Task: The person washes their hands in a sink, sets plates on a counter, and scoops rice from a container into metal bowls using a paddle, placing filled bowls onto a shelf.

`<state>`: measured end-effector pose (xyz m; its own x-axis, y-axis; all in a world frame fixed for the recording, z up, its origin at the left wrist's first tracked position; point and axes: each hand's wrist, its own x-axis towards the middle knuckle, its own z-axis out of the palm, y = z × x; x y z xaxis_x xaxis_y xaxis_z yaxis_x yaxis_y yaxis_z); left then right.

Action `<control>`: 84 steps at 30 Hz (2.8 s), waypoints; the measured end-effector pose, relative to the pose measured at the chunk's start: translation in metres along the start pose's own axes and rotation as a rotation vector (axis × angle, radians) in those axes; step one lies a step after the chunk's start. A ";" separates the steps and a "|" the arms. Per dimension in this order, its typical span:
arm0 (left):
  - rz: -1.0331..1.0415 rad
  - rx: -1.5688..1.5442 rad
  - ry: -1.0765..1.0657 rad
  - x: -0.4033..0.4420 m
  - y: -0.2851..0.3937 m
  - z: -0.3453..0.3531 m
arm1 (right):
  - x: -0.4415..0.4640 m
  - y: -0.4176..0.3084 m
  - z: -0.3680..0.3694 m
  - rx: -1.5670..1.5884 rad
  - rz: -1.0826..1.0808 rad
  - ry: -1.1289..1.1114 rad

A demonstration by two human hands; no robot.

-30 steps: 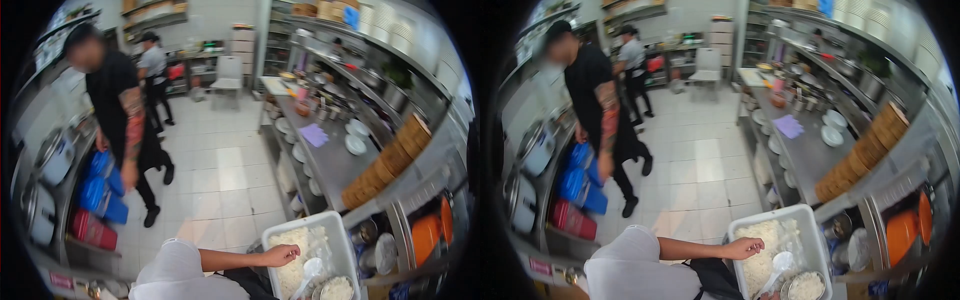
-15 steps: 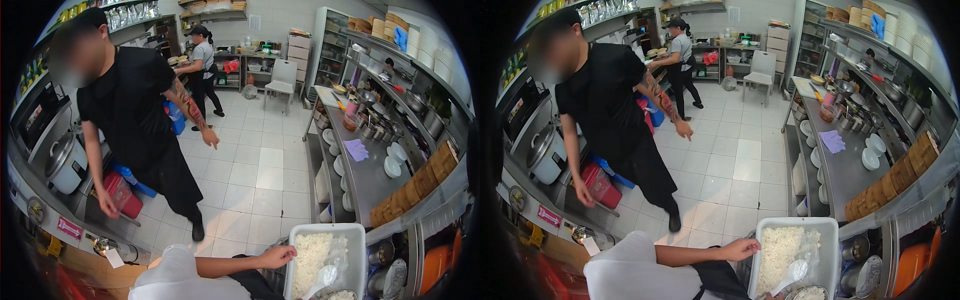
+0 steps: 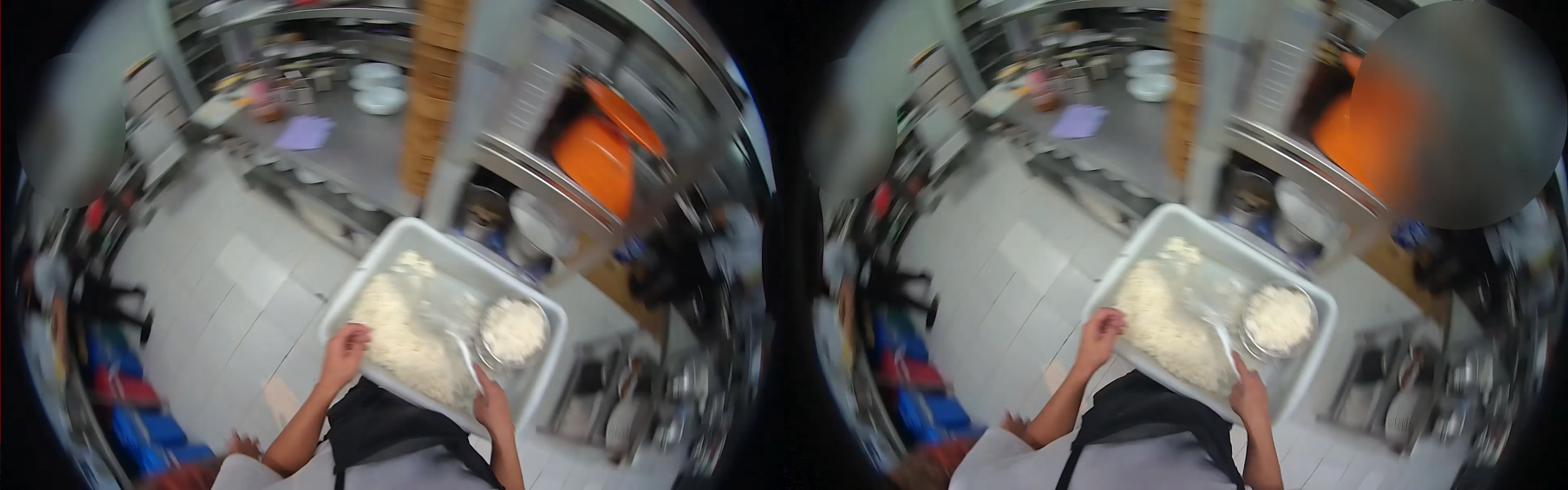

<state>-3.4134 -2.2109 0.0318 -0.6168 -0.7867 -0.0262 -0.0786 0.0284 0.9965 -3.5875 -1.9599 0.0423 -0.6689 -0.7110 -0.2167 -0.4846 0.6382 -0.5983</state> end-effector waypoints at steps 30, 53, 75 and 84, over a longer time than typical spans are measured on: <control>0.541 0.629 -0.698 0.180 -0.076 0.155 | -0.065 -0.056 0.037 0.428 0.383 0.479; 0.641 1.573 -0.508 0.168 -0.030 0.158 | -0.106 -0.023 0.030 0.484 0.411 0.641; 0.806 0.907 -0.860 0.165 -0.038 0.158 | -0.112 -0.024 0.039 0.517 0.365 0.640; 0.650 0.644 -0.841 0.118 -0.001 0.156 | -0.116 -0.030 0.034 0.525 0.359 0.658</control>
<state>-3.6081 -2.2075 0.0149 -0.9768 0.1196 0.1777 0.2062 0.7493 0.6293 -3.4760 -1.9060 0.0588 -0.9942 -0.0815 -0.0708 0.0257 0.4582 -0.8885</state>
